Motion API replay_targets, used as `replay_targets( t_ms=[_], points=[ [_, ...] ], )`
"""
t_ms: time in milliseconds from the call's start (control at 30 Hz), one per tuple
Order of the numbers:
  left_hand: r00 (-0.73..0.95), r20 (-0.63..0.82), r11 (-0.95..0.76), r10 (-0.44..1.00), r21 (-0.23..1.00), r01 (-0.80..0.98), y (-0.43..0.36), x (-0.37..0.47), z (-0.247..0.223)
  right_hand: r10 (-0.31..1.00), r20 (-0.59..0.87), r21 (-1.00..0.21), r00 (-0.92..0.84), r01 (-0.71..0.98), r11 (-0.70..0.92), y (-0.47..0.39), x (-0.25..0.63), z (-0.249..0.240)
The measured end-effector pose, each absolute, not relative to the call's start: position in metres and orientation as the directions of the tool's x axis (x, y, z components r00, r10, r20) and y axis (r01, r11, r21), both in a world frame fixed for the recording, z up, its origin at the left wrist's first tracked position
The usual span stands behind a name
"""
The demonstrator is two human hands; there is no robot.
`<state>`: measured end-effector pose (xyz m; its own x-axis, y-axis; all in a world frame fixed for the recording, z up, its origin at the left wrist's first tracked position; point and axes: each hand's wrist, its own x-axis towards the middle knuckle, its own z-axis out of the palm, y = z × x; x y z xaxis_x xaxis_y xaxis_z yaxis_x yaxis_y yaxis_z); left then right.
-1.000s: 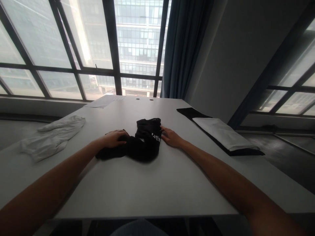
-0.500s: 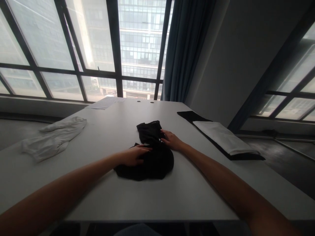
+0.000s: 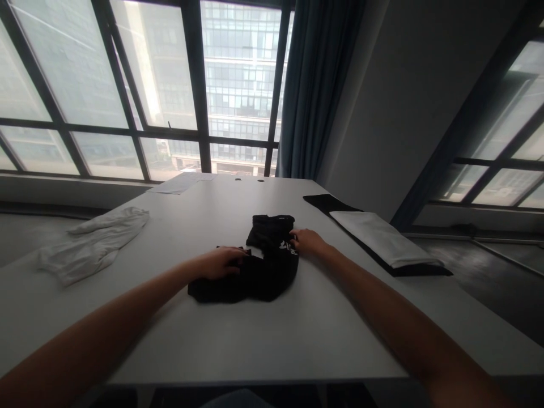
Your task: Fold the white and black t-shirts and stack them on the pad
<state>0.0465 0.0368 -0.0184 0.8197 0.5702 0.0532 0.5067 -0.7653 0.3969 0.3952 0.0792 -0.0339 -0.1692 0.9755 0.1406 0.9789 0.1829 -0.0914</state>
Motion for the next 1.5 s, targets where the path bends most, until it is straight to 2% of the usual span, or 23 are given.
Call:
replay_targets(
  t_ms=[133,200,267,333,400,467,533,633,767,867,967,1067,1167,1267,1400,1500],
  points=[
    [0.679,0.064,-0.672,0.732,0.238,0.702,0.060,0.015,-0.012,0.984,0.072,-0.022,-0.161,0.986,0.163,0.073,0.416,-0.023],
    [0.593,0.076,-0.596,0.802,0.166,0.786,0.071,-0.006,-0.007,0.976,-0.045,-0.100,-0.212,0.973,0.207,0.069,0.421,-0.015],
    [0.510,0.081,-0.516,0.857,0.176,0.839,0.079,-0.026,0.001,0.967,-0.124,-0.203,-0.221,0.960,0.193,0.065,0.425,-0.006],
    [0.438,0.100,-0.449,0.893,0.226,0.864,0.085,-0.044,0.009,0.990,-0.026,-0.211,-0.137,0.969,0.128,0.064,0.428,0.001],
    [0.392,0.115,-0.408,0.913,0.243,0.880,0.089,-0.056,0.014,0.980,0.201,-0.170,-0.014,0.984,0.049,0.067,0.433,0.001],
    [0.395,0.070,-0.400,0.916,0.231,0.887,0.091,-0.064,0.014,0.933,0.358,-0.174,0.038,0.984,0.026,0.074,0.439,-0.007],
    [0.443,-0.040,-0.419,0.896,0.256,0.871,0.093,-0.069,0.013,0.924,0.380,-0.216,0.024,0.974,0.064,0.083,0.446,-0.022],
    [0.542,-0.157,-0.466,0.826,0.353,0.812,0.091,-0.070,0.010,0.951,0.309,-0.314,-0.016,0.942,0.118,0.096,0.455,-0.044],
    [0.627,-0.225,-0.514,0.746,0.404,0.757,0.082,-0.067,0.014,0.971,0.239,-0.492,-0.012,0.860,0.132,0.100,0.459,-0.052],
    [0.639,-0.233,-0.512,0.733,0.430,0.744,0.077,-0.065,0.019,0.960,0.281,-0.576,-0.010,0.798,0.177,0.098,0.463,-0.041],
    [0.629,-0.255,-0.469,0.734,0.481,0.741,0.074,-0.061,0.021,0.911,0.410,-0.581,0.043,0.782,0.225,0.093,0.472,-0.023],
    [0.644,-0.305,-0.440,0.701,0.526,0.728,0.071,-0.048,0.016,0.828,0.549,-0.527,0.114,0.816,0.237,0.085,0.480,-0.010],
    [0.689,-0.331,-0.482,0.645,0.523,0.703,0.066,-0.031,0.008,0.802,0.588,-0.510,0.105,0.818,0.266,0.076,0.484,-0.006],
    [0.702,-0.248,-0.518,0.668,0.523,0.678,0.066,-0.023,0.005,0.846,0.526,-0.566,0.090,0.779,0.269,0.070,0.488,-0.007],
    [0.563,-0.004,-0.476,0.827,0.528,0.703,0.074,-0.038,0.017,0.858,0.494,-0.623,0.143,0.746,0.235,0.069,0.499,-0.002],
    [0.502,0.122,-0.468,0.857,0.594,0.654,0.076,-0.057,0.034,0.878,0.470,-0.699,0.094,0.646,0.305,0.062,0.508,0.009]
  ],
)
